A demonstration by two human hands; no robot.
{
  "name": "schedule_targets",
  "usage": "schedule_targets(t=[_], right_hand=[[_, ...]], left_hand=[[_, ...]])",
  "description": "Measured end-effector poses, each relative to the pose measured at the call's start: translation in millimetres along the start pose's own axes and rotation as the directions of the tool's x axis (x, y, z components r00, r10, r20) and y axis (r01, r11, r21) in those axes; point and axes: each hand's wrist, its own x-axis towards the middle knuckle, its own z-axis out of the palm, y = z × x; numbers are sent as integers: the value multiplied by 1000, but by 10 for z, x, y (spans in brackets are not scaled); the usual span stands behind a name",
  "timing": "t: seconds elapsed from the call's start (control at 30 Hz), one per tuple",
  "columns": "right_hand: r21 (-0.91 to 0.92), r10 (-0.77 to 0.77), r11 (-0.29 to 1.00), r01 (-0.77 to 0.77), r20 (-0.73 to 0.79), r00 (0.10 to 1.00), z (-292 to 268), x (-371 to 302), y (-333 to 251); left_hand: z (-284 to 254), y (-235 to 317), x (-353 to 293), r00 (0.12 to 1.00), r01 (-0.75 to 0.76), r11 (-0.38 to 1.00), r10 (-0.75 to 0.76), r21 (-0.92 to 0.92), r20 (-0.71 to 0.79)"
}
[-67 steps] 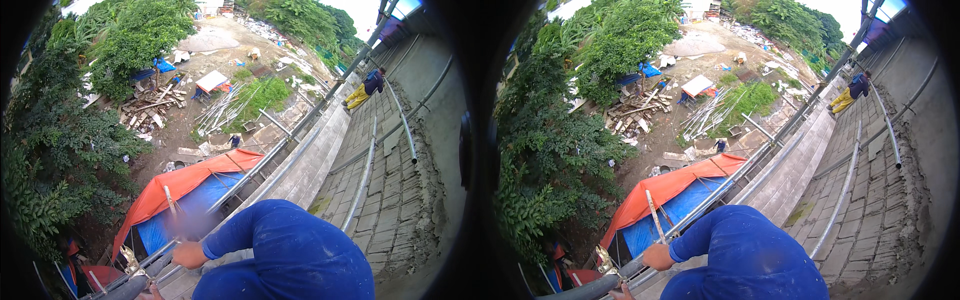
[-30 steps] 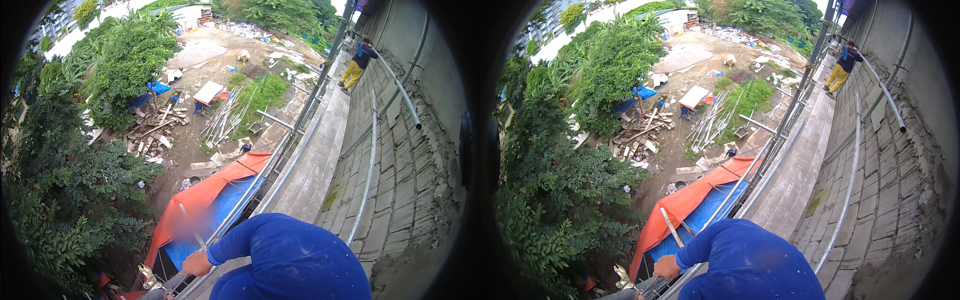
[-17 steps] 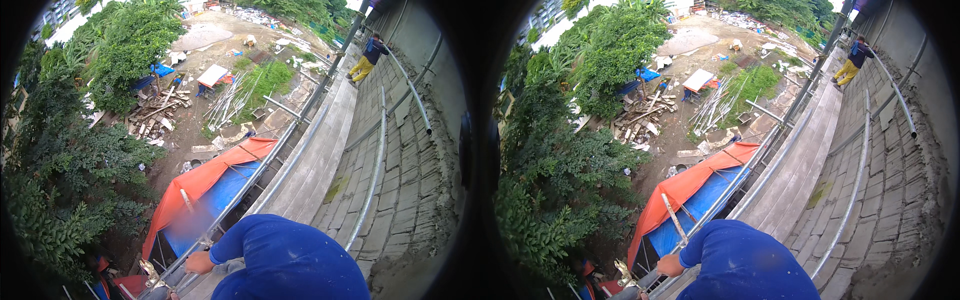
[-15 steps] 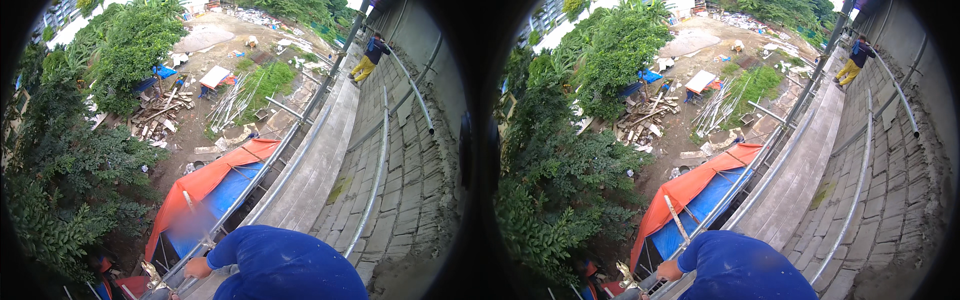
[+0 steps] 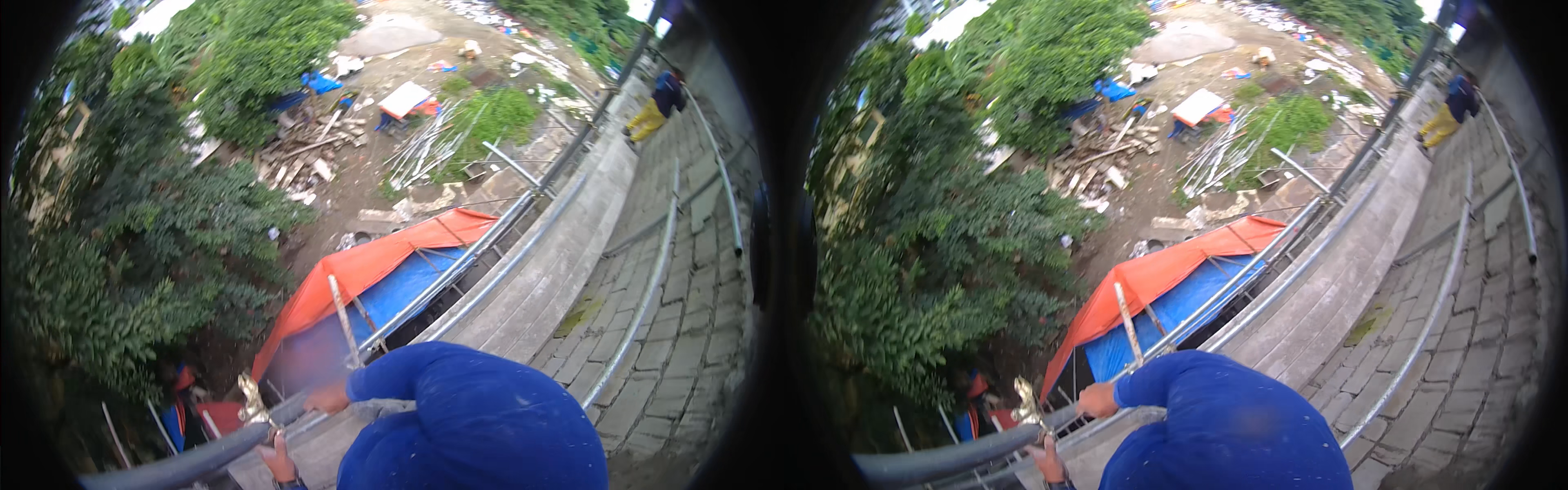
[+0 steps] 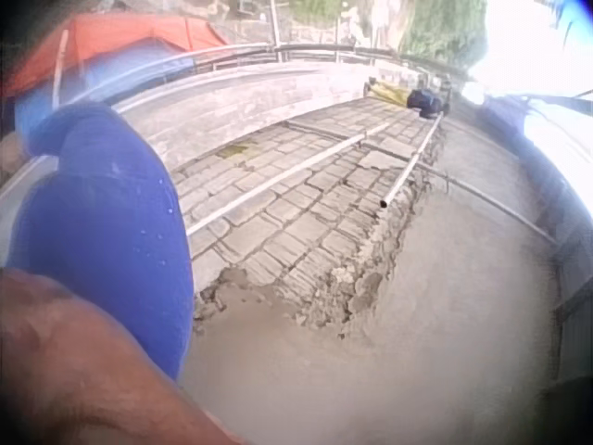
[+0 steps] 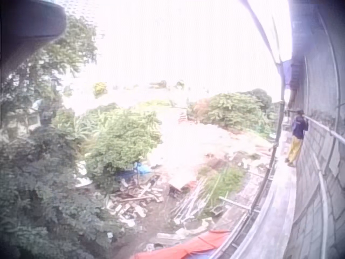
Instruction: The person is assembling a metal scaffolding structure on a construction site. They lift a long metal pole, align it with a vertical support, and use a wrench to tighten a metal clamp. The person repeats this process for multiple poles, securing them to the frame.
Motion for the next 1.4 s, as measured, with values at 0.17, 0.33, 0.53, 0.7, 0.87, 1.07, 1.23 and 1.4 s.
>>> schedule_targets(t=[0.17,0.33,0.53,0.7,0.87,1.07,1.23,1.4], right_hand=[[-111,95,989,-99,-41,995,-271,-240,-311],[-139,123,982,-125,-24,992,-500,-326,-557],[-172,154,974,-147,28,988,-775,-338,-761],[-150,155,978,-147,44,987,-822,-311,-948],[-7,152,988,-152,60,987,-692,-298,-966],[70,81,994,-87,86,993,-525,-323,-818],[4,47,999,-47,87,995,-592,-368,-841],[9,35,999,-36,65,997,-669,-596,-770]], left_hand=[[-279,-408,108,997,-71,979,62,191,54],[-72,71,50,991,47,986,-26,-158,132],[-74,-39,45,991,38,987,-18,-154,131],[-166,-160,13,993,-33,999,34,-9,113],[-192,2,54,994,-56,973,34,222,102],[-207,106,-12,995,-37,995,28,94,94],[-173,49,12,992,18,992,-2,-122,125],[-14,123,9,999,-26,1000,26,1,-44]])
